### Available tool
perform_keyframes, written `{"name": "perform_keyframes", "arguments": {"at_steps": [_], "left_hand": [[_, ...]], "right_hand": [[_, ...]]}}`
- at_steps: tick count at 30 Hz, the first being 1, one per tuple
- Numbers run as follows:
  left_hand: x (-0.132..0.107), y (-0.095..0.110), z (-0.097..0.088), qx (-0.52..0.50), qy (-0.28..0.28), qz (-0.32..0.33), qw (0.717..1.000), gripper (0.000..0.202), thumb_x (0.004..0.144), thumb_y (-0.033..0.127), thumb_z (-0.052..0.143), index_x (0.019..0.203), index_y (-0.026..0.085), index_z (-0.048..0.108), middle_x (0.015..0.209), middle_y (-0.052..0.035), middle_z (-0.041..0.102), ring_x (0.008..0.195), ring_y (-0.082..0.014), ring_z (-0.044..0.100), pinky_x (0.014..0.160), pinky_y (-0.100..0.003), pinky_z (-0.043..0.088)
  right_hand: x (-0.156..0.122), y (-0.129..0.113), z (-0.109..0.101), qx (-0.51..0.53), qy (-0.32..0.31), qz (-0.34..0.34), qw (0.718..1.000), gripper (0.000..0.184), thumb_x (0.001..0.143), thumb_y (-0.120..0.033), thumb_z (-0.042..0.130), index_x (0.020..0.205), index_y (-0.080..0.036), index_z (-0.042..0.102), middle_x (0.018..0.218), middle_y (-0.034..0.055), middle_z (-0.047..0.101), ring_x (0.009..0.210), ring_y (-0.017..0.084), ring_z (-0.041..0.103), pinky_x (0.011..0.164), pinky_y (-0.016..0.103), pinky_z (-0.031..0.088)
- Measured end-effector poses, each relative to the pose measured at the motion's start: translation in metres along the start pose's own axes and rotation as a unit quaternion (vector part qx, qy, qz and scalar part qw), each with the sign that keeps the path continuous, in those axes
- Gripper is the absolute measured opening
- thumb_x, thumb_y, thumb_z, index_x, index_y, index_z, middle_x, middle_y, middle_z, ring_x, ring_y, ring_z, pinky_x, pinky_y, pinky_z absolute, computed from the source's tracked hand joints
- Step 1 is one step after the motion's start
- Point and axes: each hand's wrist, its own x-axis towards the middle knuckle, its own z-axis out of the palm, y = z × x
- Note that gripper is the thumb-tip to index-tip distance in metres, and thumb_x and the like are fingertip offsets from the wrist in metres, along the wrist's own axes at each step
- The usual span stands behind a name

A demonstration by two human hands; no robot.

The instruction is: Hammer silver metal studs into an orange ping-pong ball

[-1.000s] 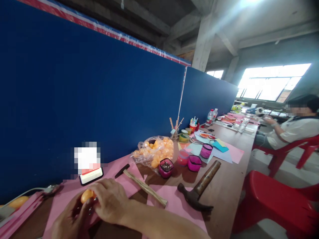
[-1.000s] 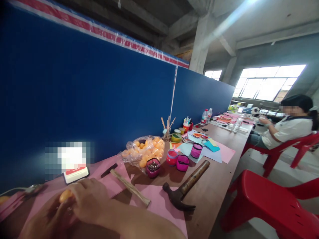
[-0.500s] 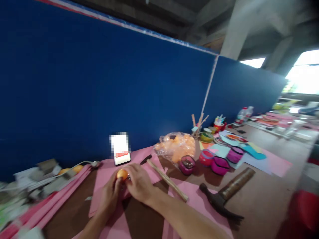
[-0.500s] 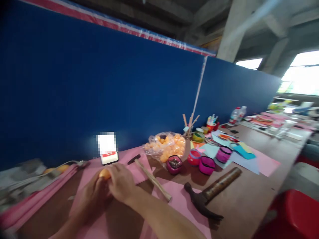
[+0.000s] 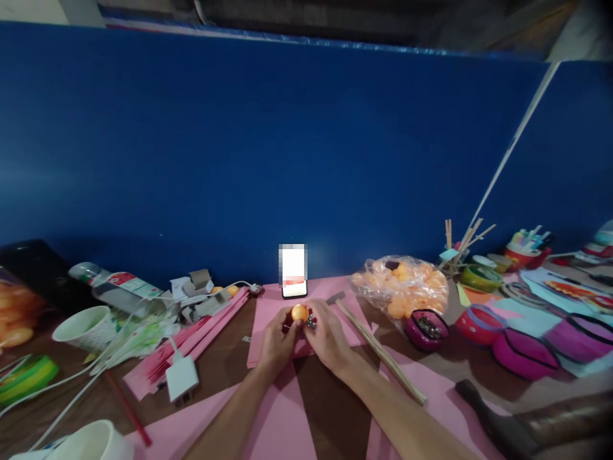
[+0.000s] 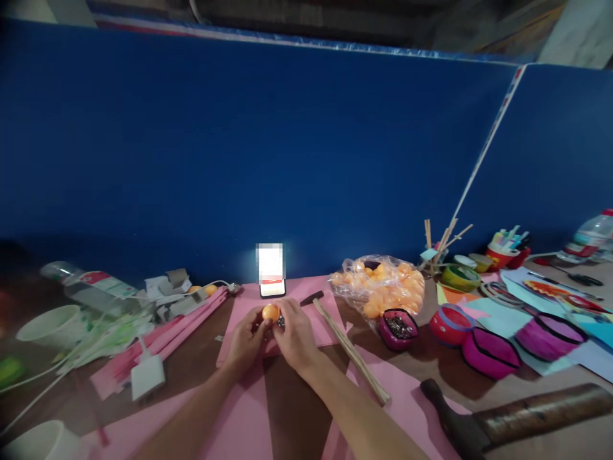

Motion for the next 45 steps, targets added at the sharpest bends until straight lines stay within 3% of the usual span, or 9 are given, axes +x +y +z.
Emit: {"name": "perform_keyframes", "arguments": {"at_steps": [6, 13, 17, 23, 31, 39, 45], "left_hand": [[-0.001, 0.007, -0.002, -0.004, -0.018, 0.012, 1.0, 0.031, 0.082, 0.032, 0.041, 0.107, 0.019, 0.054, 0.097, -0.0065, 0.061, 0.08, -0.0164, 0.057, 0.072, -0.028, 0.044], [-0.002, 0.003, -0.001, 0.013, 0.008, -0.007, 1.0, 0.028, 0.079, 0.036, 0.046, 0.096, 0.017, 0.057, 0.086, -0.0054, 0.062, 0.075, -0.0163, 0.057, 0.066, -0.027, 0.046], [-0.003, -0.001, 0.001, -0.013, 0.023, -0.021, 0.999, 0.038, 0.079, 0.035, 0.045, 0.113, 0.018, 0.049, 0.089, -0.0049, 0.062, 0.07, -0.0144, 0.058, 0.062, -0.027, 0.047], [-0.003, 0.001, 0.0, -0.017, 0.013, 0.013, 1.0, 0.038, 0.084, 0.031, 0.037, 0.119, 0.02, 0.047, 0.112, -0.0062, 0.057, 0.1, -0.017, 0.054, 0.087, -0.031, 0.042], [-0.003, 0.001, -0.001, -0.013, 0.007, 0.002, 1.0, 0.039, 0.083, 0.03, 0.038, 0.121, 0.02, 0.046, 0.117, -0.0061, 0.055, 0.108, -0.0181, 0.049, 0.094, -0.034, 0.037], [-0.002, 0.007, -0.003, -0.014, -0.011, 0.016, 1.0, 0.035, 0.083, 0.031, 0.038, 0.113, 0.02, 0.051, 0.11, -0.0056, 0.058, 0.092, -0.0171, 0.056, 0.082, -0.03, 0.044], [-0.003, 0.009, -0.003, -0.01, 0.001, 0.015, 1.0, 0.035, 0.084, 0.031, 0.036, 0.114, 0.02, 0.051, 0.11, -0.0059, 0.058, 0.099, -0.0177, 0.053, 0.087, -0.031, 0.041]], "right_hand": [[-0.001, 0.0, 0.0, 0.006, -0.01, -0.007, 1.0, 0.033, 0.072, -0.006, 0.05, 0.102, -0.019, 0.05, 0.1, 0.0064, 0.058, 0.094, 0.02, 0.052, 0.084, 0.035, 0.042], [0.001, -0.006, -0.005, -0.001, -0.032, -0.006, 0.999, 0.032, 0.075, -0.006, 0.048, 0.103, -0.019, 0.05, 0.099, 0.007, 0.058, 0.093, 0.02, 0.053, 0.083, 0.035, 0.043], [0.0, -0.003, -0.002, 0.028, -0.028, 0.006, 0.999, 0.03, 0.078, -0.009, 0.047, 0.105, -0.019, 0.05, 0.102, 0.0078, 0.057, 0.095, 0.02, 0.053, 0.085, 0.036, 0.043], [-0.001, 0.003, 0.003, 0.106, -0.005, 0.066, 0.992, 0.035, 0.083, -0.019, 0.046, 0.117, -0.018, 0.043, 0.107, 0.0097, 0.056, 0.094, 0.018, 0.055, 0.078, 0.032, 0.048], [0.005, -0.007, -0.005, 0.206, -0.059, 0.094, 0.972, 0.023, 0.084, -0.023, 0.043, 0.105, -0.019, 0.049, 0.095, 0.0046, 0.059, 0.085, 0.015, 0.058, 0.075, 0.028, 0.048], [0.005, -0.007, -0.006, 0.224, -0.064, 0.113, 0.966, 0.023, 0.083, -0.024, 0.045, 0.105, -0.019, 0.05, 0.092, 0.0041, 0.06, 0.079, 0.015, 0.058, 0.074, 0.028, 0.049], [0.005, -0.004, -0.003, 0.266, -0.068, 0.129, 0.953, 0.024, 0.082, -0.027, 0.047, 0.105, -0.019, 0.05, 0.095, 0.0047, 0.06, 0.082, 0.015, 0.058, 0.074, 0.028, 0.048]]}}
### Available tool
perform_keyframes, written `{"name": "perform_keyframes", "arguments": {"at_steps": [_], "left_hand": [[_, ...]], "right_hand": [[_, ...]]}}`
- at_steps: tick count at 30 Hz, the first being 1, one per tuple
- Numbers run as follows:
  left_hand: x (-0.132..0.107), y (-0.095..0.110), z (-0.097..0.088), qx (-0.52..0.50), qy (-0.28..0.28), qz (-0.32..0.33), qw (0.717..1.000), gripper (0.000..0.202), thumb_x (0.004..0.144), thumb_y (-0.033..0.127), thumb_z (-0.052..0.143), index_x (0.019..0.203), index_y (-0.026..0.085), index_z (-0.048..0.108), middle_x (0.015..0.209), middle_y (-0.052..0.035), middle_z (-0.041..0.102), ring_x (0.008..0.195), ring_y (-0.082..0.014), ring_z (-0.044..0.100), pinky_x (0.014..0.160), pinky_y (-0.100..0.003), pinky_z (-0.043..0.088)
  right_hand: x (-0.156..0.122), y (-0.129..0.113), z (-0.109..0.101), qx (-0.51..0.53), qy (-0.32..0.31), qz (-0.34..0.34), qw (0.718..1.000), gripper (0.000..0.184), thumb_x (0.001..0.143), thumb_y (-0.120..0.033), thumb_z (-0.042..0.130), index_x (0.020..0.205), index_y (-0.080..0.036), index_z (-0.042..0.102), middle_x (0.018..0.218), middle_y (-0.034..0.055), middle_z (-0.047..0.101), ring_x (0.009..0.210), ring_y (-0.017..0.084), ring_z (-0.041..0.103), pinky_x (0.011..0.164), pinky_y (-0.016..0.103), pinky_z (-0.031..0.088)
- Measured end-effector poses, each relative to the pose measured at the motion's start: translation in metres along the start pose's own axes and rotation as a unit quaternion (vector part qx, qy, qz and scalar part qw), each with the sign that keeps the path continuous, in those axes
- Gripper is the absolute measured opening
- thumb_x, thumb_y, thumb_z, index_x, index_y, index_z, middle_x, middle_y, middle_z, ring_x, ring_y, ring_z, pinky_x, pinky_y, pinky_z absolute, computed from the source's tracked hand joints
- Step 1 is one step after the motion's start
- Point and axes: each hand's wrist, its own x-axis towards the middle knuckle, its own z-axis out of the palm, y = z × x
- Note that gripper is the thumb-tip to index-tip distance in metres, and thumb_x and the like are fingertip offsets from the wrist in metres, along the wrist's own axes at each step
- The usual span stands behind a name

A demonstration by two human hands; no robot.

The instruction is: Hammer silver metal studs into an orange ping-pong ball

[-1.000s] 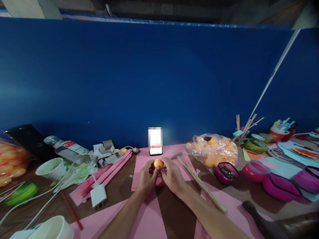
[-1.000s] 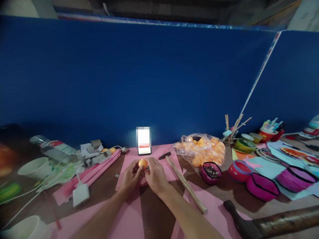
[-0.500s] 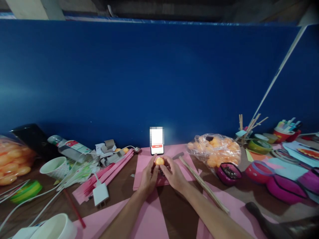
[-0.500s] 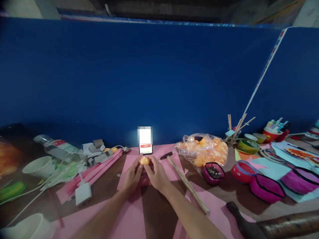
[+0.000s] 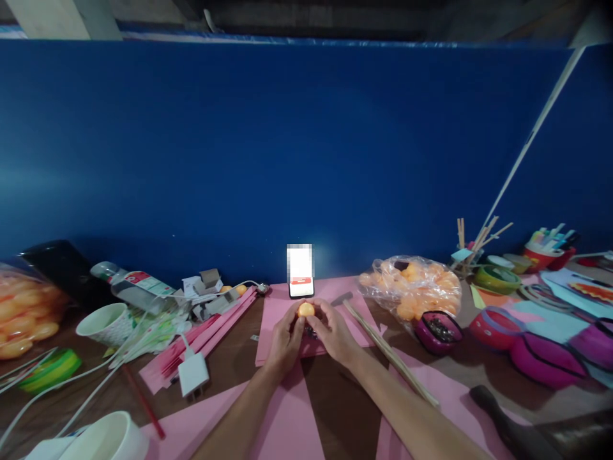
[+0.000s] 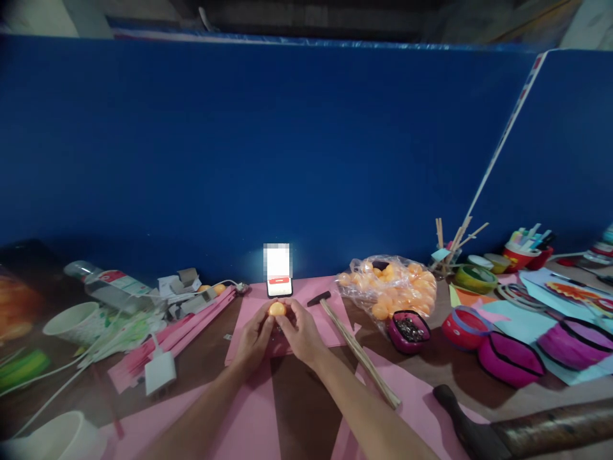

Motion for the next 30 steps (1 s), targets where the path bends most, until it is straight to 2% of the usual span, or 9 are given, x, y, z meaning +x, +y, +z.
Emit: {"name": "perform_keyframes", "arguments": {"at_steps": [4, 7, 13, 16, 20, 22, 30], "left_hand": [[0.0, -0.001, 0.001, -0.003, -0.006, -0.002, 1.0, 0.032, 0.082, 0.034, 0.04, 0.106, 0.018, 0.053, 0.098, -0.006, 0.061, 0.087, -0.0175, 0.057, 0.077, -0.03, 0.045], [0.001, -0.007, 0.003, -0.008, 0.01, -0.014, 1.0, 0.03, 0.079, 0.036, 0.046, 0.1, 0.017, 0.052, 0.087, -0.0047, 0.061, 0.075, -0.0156, 0.057, 0.068, -0.028, 0.047], [0.005, -0.017, 0.002, -0.053, 0.058, -0.074, 0.994, 0.034, 0.077, 0.039, 0.048, 0.101, 0.016, 0.048, 0.081, -0.0041, 0.058, 0.064, -0.014, 0.057, 0.056, -0.026, 0.047], [0.005, -0.02, 0.001, -0.079, 0.036, -0.089, 0.992, 0.037, 0.076, 0.042, 0.048, 0.102, 0.015, 0.048, 0.081, -0.0044, 0.059, 0.063, -0.0141, 0.057, 0.053, -0.025, 0.047], [0.005, -0.025, 0.004, -0.094, 0.068, -0.074, 0.991, 0.036, 0.075, 0.042, 0.051, 0.098, 0.015, 0.048, 0.079, -0.0032, 0.058, 0.059, -0.0113, 0.056, 0.053, -0.023, 0.046], [0.006, -0.026, 0.005, -0.092, 0.056, -0.073, 0.991, 0.036, 0.075, 0.042, 0.051, 0.1, 0.016, 0.048, 0.08, -0.0027, 0.059, 0.059, -0.0111, 0.056, 0.053, -0.023, 0.046], [0.009, -0.026, 0.003, -0.072, 0.046, -0.104, 0.991, 0.044, 0.072, 0.045, 0.052, 0.103, 0.014, 0.048, 0.08, -0.0048, 0.06, 0.061, -0.0148, 0.059, 0.053, -0.027, 0.049]], "right_hand": [[0.001, 0.009, 0.002, 0.034, 0.007, 0.035, 0.999, 0.026, 0.082, -0.034, 0.048, 0.103, -0.019, 0.049, 0.089, 0.0042, 0.061, 0.076, 0.014, 0.059, 0.067, 0.026, 0.049], [0.002, 0.013, 0.002, 0.016, 0.018, 0.04, 0.999, 0.026, 0.083, -0.038, 0.045, 0.095, -0.017, 0.054, 0.082, 0.0039, 0.061, 0.069, 0.014, 0.058, 0.06, 0.024, 0.049], [0.01, 0.001, -0.004, -0.021, 0.115, 0.041, 0.992, 0.031, 0.083, -0.043, 0.042, 0.092, -0.016, 0.056, 0.082, 0.0047, 0.06, 0.068, 0.014, 0.057, 0.057, 0.024, 0.047], [0.019, -0.015, -0.01, 0.013, 0.147, 0.05, 0.988, 0.033, 0.084, -0.044, 0.04, 0.092, -0.016, 0.056, 0.082, 0.0049, 0.058, 0.062, 0.011, 0.056, 0.053, 0.023, 0.047], [0.035, -0.044, -0.016, 0.068, 0.148, 0.015, 0.986, 0.032, 0.084, -0.044, 0.041, 0.096, -0.017, 0.053, 0.086, 0.0051, 0.057, 0.065, 0.01, 0.055, 0.052, 0.021, 0.046], [0.043, -0.06, -0.018, 0.078, 0.16, -0.01, 0.984, 0.031, 0.085, -0.044, 0.038, 0.098, -0.019, 0.052, 0.088, 0.0048, 0.057, 0.065, 0.009, 0.055, 0.051, 0.019, 0.045], [0.053, -0.127, -0.025, 0.051, 0.124, -0.095, 0.986, 0.033, 0.089, -0.042, 0.029, 0.104, -0.019, 0.049, 0.092, 0.003, 0.055, 0.068, 0.007, 0.055, 0.054, 0.018, 0.043]]}}
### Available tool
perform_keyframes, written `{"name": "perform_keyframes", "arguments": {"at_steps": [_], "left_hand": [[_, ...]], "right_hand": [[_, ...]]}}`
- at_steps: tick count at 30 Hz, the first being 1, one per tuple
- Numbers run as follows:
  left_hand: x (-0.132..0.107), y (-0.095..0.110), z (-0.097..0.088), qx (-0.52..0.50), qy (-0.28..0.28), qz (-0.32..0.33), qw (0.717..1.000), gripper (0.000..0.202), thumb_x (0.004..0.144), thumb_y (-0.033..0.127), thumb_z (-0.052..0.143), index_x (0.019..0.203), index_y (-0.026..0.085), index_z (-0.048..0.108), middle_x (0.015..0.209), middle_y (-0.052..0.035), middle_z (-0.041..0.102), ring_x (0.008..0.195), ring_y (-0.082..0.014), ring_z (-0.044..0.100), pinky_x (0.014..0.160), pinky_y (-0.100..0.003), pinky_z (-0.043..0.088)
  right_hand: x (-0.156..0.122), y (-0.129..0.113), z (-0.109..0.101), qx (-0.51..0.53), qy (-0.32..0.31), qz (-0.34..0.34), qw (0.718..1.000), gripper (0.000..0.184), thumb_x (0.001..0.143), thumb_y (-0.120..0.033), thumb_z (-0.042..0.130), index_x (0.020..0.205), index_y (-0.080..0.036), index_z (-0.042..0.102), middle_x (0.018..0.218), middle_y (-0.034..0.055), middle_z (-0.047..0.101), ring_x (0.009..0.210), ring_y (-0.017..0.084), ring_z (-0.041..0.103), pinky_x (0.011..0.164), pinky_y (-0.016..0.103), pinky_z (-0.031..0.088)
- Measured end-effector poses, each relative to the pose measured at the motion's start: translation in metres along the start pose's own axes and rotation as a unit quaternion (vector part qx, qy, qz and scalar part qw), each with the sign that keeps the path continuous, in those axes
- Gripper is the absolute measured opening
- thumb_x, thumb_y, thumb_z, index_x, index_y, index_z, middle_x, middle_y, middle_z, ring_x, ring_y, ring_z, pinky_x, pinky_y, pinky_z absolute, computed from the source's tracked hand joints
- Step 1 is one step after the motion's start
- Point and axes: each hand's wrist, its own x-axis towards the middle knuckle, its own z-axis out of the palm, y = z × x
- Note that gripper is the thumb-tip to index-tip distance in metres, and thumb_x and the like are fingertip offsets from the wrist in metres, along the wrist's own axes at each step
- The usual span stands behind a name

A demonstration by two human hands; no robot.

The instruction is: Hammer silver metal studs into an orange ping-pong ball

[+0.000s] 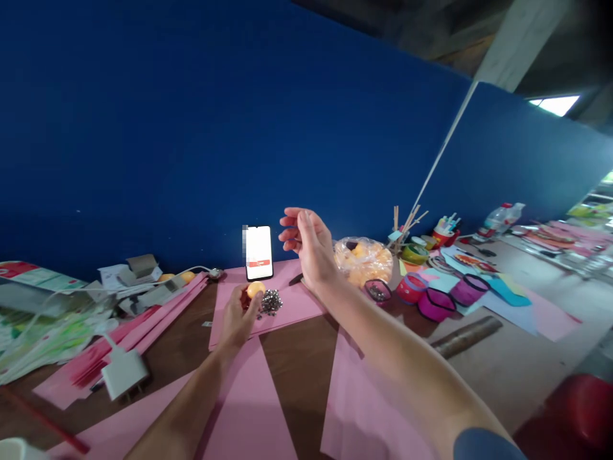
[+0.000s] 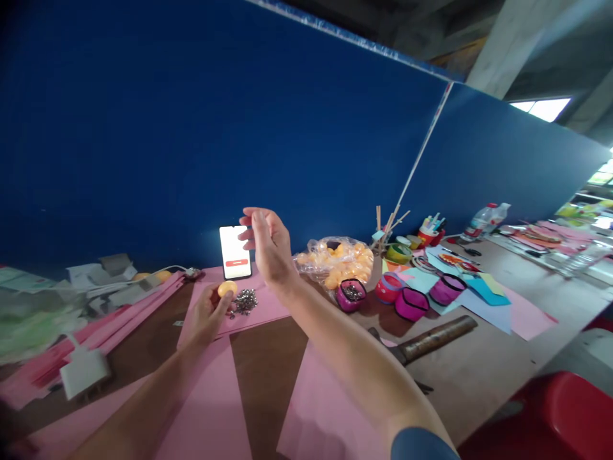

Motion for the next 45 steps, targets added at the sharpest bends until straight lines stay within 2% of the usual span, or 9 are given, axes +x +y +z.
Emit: {"name": "perform_keyframes", "arguments": {"at_steps": [6, 9, 15, 18, 25, 30, 33, 40, 45], "left_hand": [[-0.001, 0.005, -0.001, -0.001, 0.003, 0.001, 1.0, 0.045, 0.071, 0.046, 0.053, 0.103, 0.015, 0.048, 0.081, -0.0053, 0.061, 0.061, -0.0146, 0.059, 0.053, -0.026, 0.049], [-0.002, 0.012, -0.003, -0.018, 0.019, -0.01, 1.0, 0.043, 0.072, 0.048, 0.051, 0.1, 0.015, 0.049, 0.077, -0.0043, 0.06, 0.056, -0.0136, 0.058, 0.05, -0.026, 0.048], [0.002, 0.004, -0.004, -0.102, 0.087, -0.015, 0.991, 0.041, 0.073, 0.05, 0.049, 0.093, 0.015, 0.052, 0.074, -0.0038, 0.06, 0.056, -0.011, 0.055, 0.053, -0.025, 0.048], [0.006, -0.003, -0.004, -0.149, 0.116, -0.024, 0.982, 0.041, 0.073, 0.051, 0.049, 0.093, 0.015, 0.051, 0.071, -0.0027, 0.059, 0.053, -0.0094, 0.054, 0.052, -0.024, 0.047], [0.007, -0.006, -0.005, -0.136, 0.131, -0.039, 0.981, 0.044, 0.071, 0.053, 0.049, 0.092, 0.015, 0.053, 0.069, -0.0025, 0.06, 0.051, -0.0102, 0.054, 0.051, -0.024, 0.047], [0.006, -0.006, -0.008, -0.096, 0.11, -0.045, 0.988, 0.042, 0.07, 0.051, 0.051, 0.094, 0.017, 0.055, 0.074, -0.0027, 0.062, 0.057, -0.0123, 0.057, 0.055, -0.026, 0.048], [0.007, -0.008, -0.009, -0.063, 0.105, -0.037, 0.992, 0.041, 0.07, 0.049, 0.052, 0.095, 0.016, 0.055, 0.075, -0.0027, 0.061, 0.059, -0.013, 0.058, 0.058, -0.027, 0.048], [0.01, -0.015, -0.009, -0.068, 0.109, -0.036, 0.991, 0.042, 0.071, 0.05, 0.052, 0.096, 0.016, 0.056, 0.074, -0.0025, 0.062, 0.057, -0.0128, 0.057, 0.057, -0.028, 0.048], [0.01, -0.015, -0.009, -0.079, 0.1, -0.032, 0.991, 0.043, 0.07, 0.049, 0.053, 0.096, 0.016, 0.055, 0.073, -0.0031, 0.061, 0.056, -0.0123, 0.056, 0.054, -0.026, 0.048]], "right_hand": [[0.006, -0.012, -0.011, -0.13, -0.058, -0.035, 0.989, 0.031, 0.087, -0.041, 0.035, 0.103, -0.019, 0.049, 0.09, 0.0031, 0.056, 0.069, 0.008, 0.053, 0.056, 0.02, 0.041], [-0.005, 0.015, -0.02, -0.256, -0.133, -0.032, 0.957, 0.027, 0.085, -0.037, 0.042, 0.101, -0.017, 0.052, 0.085, 0.0028, 0.058, 0.072, 0.01, 0.052, 0.063, 0.023, 0.04], [-0.045, 0.094, -0.042, -0.491, -0.246, 0.084, 0.832, 0.018, 0.079, -0.023, 0.052, 0.093, -0.015, 0.059, 0.088, 0.0056, 0.062, 0.077, 0.014, 0.055, 0.066, 0.023, 0.038], [-0.061, 0.109, -0.047, -0.505, -0.249, 0.096, 0.821, 0.023, 0.077, -0.024, 0.056, 0.098, -0.015, 0.059, 0.091, 0.0077, 0.062, 0.081, 0.016, 0.056, 0.067, 0.024, 0.038], [-0.078, 0.112, -0.02, -0.519, -0.31, -0.037, 0.796, 0.02, 0.08, -0.03, 0.055, 0.095, -0.019, 0.061, 0.093, 0.0052, 0.06, 0.085, 0.016, 0.053, 0.074, 0.024, 0.038], [-0.077, 0.129, -0.001, -0.548, -0.366, -0.174, 0.732, 0.013, 0.082, -0.021, 0.051, 0.088, -0.019, 0.063, 0.09, 0.0033, 0.06, 0.084, 0.016, 0.05, 0.078, 0.026, 0.038], [-0.073, 0.135, -0.001, -0.585, -0.365, -0.178, 0.702, 0.015, 0.083, -0.021, 0.049, 0.09, -0.019, 0.062, 0.09, 0.0048, 0.059, 0.082, 0.017, 0.048, 0.074, 0.027, 0.039], [-0.062, 0.127, -0.023, -0.53, -0.344, -0.164, 0.757, 0.025, 0.081, -0.038, 0.051, 0.093, -0.02, 0.062, 0.098, 0.004, 0.057, 0.09, 0.016, 0.047, 0.081, 0.026, 0.037], [-0.062, 0.118, -0.039, -0.523, -0.366, -0.131, 0.758, 0.022, 0.08, -0.038, 0.054, 0.094, -0.024, 0.063, 0.095, 0.003, 0.057, 0.092, 0.016, 0.048, 0.079, 0.027, 0.037]]}}
